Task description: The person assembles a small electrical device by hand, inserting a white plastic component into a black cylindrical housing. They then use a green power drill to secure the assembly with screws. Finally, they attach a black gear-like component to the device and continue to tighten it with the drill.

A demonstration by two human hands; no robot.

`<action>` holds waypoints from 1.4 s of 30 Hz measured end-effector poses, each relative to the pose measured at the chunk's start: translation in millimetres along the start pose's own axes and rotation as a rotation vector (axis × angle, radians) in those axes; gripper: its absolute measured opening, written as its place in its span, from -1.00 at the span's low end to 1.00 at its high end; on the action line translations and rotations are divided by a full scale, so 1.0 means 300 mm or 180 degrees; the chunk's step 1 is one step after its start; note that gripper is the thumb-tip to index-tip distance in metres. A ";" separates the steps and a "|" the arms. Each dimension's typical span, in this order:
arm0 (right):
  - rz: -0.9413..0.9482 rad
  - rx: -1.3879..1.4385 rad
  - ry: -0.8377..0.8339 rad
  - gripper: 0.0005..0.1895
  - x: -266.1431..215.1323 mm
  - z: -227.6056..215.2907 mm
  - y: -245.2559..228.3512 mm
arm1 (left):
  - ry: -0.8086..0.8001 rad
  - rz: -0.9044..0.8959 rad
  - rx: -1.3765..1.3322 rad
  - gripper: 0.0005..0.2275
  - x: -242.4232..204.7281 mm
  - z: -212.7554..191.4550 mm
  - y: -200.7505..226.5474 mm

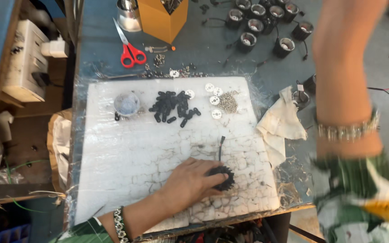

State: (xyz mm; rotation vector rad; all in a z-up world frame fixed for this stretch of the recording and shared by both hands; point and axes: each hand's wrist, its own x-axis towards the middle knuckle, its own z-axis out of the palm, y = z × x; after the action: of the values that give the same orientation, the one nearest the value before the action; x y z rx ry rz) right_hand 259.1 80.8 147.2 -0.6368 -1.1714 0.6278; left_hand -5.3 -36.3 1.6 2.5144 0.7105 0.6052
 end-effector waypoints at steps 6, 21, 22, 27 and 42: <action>0.0304 0.0511 -0.0262 -0.58 -0.148 -0.075 0.011 | 0.0128 0.0184 0.0040 -0.66 -0.022 -0.008 -0.017; 0.0778 0.0728 -0.0880 -0.39 -0.335 -0.294 -0.102 | 0.0023 0.0100 0.0158 -0.69 -0.013 -0.018 -0.011; 0.0719 0.0745 -0.0906 -0.35 -0.342 -0.292 -0.098 | 0.0035 0.0105 0.0135 -0.70 -0.008 -0.015 -0.010; 0.0120 0.0930 -0.1328 -0.12 -0.294 -0.241 0.065 | 0.0127 0.0069 0.0063 -0.68 -0.017 -0.027 -0.005; -0.0039 0.0558 -0.0897 0.00 -0.316 -0.143 0.190 | 0.0139 -0.0093 -0.0111 -0.71 -0.039 -0.054 -0.014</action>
State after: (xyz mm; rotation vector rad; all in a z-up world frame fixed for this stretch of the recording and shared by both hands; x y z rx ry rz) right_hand 268.6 43.9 34.6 -0.3999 -1.3622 0.8190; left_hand -24.1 -34.8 9.1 2.4613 0.7446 0.6586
